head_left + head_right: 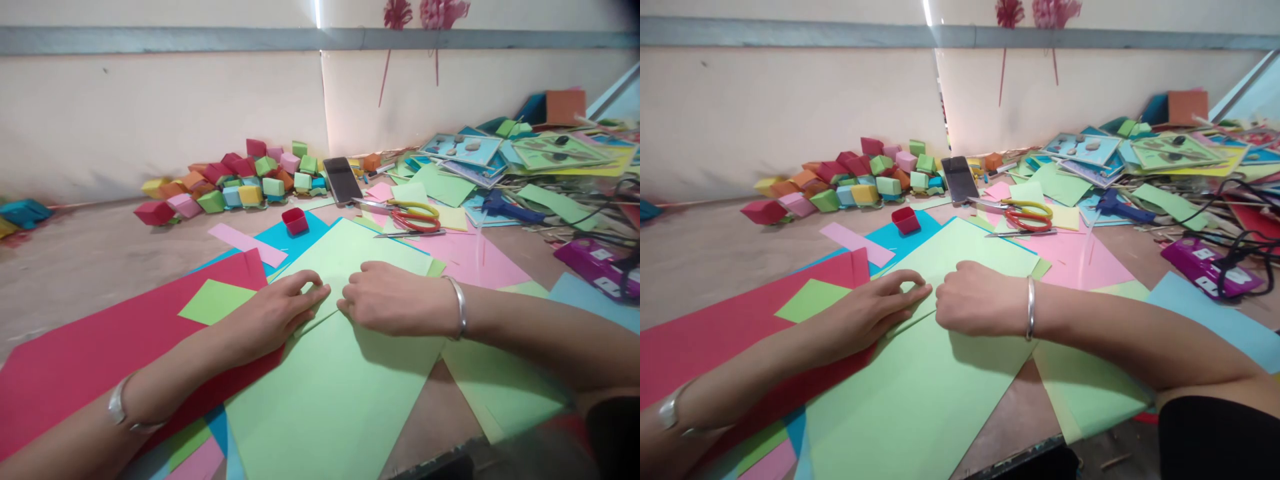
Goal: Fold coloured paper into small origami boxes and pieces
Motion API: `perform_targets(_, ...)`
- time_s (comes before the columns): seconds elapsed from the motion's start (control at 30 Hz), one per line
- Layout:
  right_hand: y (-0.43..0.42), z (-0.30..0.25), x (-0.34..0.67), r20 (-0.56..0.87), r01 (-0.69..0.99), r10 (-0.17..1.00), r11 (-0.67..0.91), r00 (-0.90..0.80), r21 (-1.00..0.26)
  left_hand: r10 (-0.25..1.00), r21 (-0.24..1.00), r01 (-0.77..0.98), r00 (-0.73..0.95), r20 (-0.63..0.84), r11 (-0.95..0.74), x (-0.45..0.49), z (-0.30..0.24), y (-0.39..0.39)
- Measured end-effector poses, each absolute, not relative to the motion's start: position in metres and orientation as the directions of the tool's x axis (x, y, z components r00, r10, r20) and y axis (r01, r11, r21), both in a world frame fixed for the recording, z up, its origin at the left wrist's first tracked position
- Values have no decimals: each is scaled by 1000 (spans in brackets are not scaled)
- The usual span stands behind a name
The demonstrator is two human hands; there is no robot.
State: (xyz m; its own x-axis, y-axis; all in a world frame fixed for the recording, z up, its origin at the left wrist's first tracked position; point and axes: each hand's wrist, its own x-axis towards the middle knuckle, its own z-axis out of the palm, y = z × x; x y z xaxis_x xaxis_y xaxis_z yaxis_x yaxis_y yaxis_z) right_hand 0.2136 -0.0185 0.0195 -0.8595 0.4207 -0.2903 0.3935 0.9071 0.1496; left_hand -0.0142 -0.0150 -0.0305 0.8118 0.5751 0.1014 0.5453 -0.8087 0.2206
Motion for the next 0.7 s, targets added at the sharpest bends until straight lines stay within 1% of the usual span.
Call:
perform_targets(0.1, -37, 23, 212, -323, 425, 440, 897, -838, 122, 579, 230, 548, 810, 96, -805, -15, -31, -15)
perform_targets(0.17, -46, 22, 210, -282, 464, 482, 876, -830, 130, 575, 230, 543, 811, 106, -808, -16, -31, -14)
perform_targets(0.23, -51, 18, 208, -211, 514, 538, 842, -816, 162, 575, 226, 543, 810, 113, -809, -16, -32, -14)
perform_targets(0.3, -54, 12, 205, -180, 558, 584, 811, -792, 177, 575, 223, 543, 810, 115, -809, -16, -32, -14)
perform_targets(0.37, -54, 8, 203, -207, 603, 625, 781, -753, 165, 577, 228, 543, 809, 115, -808, -16, -32, -15)
perform_targets(0.43, -53, 6, 201, -285, 655, 669, 739, -686, 158, 581, 234, 547, 807, 110, -804, -16, -32, -15)
perform_targets(0.5, -51, 8, 201, -371, 704, 712, 685, -596, 184, 591, 236, 558, 801, 95, -795, -16, -33, -15)
perform_targets(0.57, -51, 10, 201, -423, 740, 748, 633, -511, 227, 598, 235, 568, 797, 79, -789, -17, -33, -14)
perform_targets(0.63, -53, 13, 202, -413, 767, 789, 583, -455, 268, 600, 236, 570, 796, 79, -787, -17, -34, -14)
perform_targets(0.7, -58, 13, 202, -318, 769, 821, 562, -475, 304, 593, 240, 560, 799, 98, -793, -17, -33, -14)
